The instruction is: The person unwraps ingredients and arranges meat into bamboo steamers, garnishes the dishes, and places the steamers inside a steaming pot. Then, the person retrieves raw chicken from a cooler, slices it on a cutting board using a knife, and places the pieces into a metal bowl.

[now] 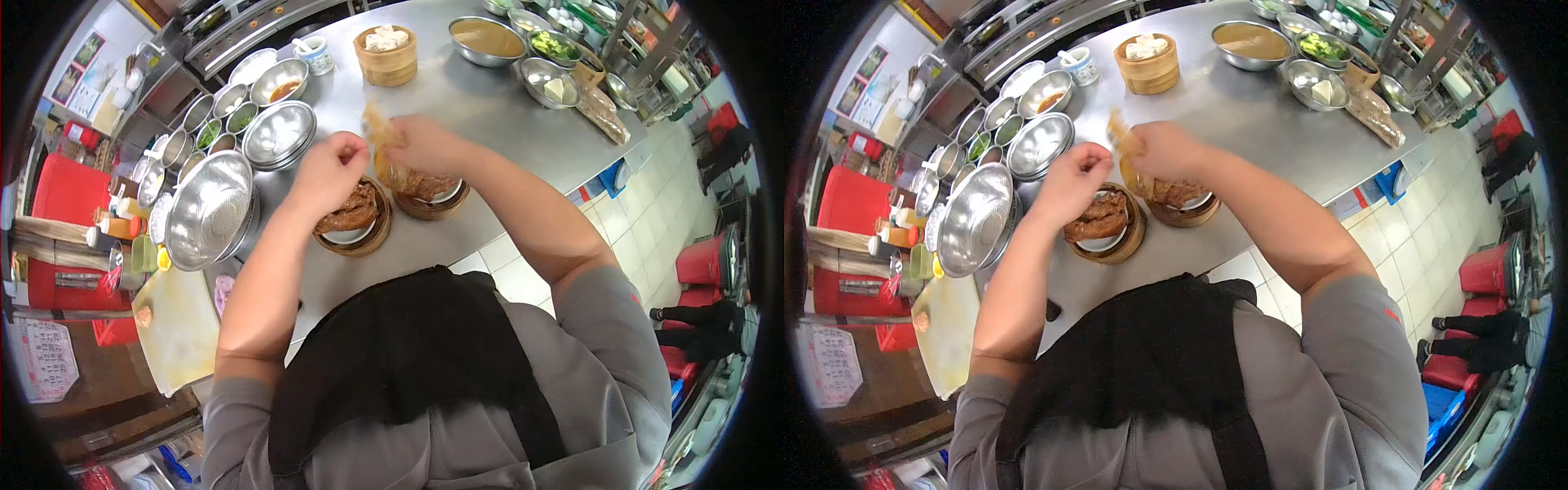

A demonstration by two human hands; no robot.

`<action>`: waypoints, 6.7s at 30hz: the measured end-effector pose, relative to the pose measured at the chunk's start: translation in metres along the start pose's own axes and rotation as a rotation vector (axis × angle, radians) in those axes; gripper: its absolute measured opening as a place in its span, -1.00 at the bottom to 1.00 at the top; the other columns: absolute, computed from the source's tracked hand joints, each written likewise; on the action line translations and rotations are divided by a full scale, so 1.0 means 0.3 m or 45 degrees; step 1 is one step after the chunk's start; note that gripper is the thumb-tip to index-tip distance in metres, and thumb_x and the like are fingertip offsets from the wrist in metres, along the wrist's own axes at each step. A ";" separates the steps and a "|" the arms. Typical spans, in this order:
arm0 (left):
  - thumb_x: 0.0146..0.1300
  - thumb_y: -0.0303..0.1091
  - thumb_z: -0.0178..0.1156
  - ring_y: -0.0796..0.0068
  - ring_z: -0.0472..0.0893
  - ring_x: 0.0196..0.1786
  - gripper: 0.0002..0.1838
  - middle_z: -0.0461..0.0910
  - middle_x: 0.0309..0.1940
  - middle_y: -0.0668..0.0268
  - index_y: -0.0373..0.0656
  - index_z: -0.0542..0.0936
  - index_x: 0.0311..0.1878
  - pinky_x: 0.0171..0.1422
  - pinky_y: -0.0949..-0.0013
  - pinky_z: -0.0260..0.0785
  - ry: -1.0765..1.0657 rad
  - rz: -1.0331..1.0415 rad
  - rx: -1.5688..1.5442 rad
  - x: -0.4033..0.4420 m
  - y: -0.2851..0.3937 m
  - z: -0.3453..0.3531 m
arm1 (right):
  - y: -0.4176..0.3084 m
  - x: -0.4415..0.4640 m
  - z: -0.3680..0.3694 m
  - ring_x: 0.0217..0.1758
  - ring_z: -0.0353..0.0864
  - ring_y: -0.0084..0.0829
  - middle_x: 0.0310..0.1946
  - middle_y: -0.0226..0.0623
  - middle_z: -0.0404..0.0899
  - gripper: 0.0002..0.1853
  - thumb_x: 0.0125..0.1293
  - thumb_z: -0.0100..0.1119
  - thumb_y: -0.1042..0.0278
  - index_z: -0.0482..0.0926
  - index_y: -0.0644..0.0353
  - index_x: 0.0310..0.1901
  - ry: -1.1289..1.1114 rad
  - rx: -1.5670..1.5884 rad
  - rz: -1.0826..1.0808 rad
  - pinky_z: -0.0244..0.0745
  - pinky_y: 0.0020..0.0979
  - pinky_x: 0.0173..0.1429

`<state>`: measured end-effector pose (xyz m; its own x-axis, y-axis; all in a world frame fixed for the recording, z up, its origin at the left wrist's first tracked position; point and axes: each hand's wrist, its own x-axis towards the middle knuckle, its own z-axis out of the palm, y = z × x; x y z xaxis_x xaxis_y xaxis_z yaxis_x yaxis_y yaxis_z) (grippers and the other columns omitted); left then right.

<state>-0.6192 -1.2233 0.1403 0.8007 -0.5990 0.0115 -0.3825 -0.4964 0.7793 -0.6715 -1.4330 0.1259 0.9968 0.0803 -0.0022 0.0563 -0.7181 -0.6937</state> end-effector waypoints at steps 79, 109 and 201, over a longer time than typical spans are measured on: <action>0.21 -0.13 0.37 0.08 0.66 -0.08 -0.76 0.73 -0.33 0.18 -0.10 0.77 -0.26 0.06 0.06 0.49 -0.223 -0.081 0.984 -0.023 0.064 0.216 | 0.377 -0.154 -0.148 -0.19 0.68 -0.26 -0.21 -0.21 0.71 -0.78 0.20 0.38 0.44 0.72 0.13 -0.10 -0.028 -0.029 -0.097 0.60 -0.27 -0.05; 0.13 -0.26 0.47 0.08 0.61 0.01 -0.63 0.69 -0.28 0.15 -0.20 0.67 -0.04 0.15 0.11 0.46 -0.307 0.152 0.586 0.045 0.055 0.120 | 0.305 -0.231 -0.199 -0.11 0.66 -0.08 -0.22 -0.20 0.69 -0.78 0.13 0.41 0.40 0.67 0.13 -0.16 -0.082 -0.022 -0.330 0.57 -0.15 -0.01; 0.13 -0.15 0.43 0.23 0.54 -0.02 -0.69 0.55 -0.24 0.32 -0.05 0.71 -0.09 0.09 0.12 0.43 -0.304 0.513 0.824 -0.061 0.036 0.232 | 0.219 -0.378 0.074 -0.11 0.64 -0.16 -0.27 -0.26 0.57 -0.70 0.25 0.24 0.34 0.67 0.02 0.03 -0.028 -0.366 -0.322 0.59 -0.14 -0.04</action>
<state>-0.6700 -1.2615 0.1048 0.4515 -0.8920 0.0229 -0.8717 -0.4355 0.2248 -0.7820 -1.4741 0.0646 0.9481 0.2920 0.1258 0.3170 -0.8379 -0.4443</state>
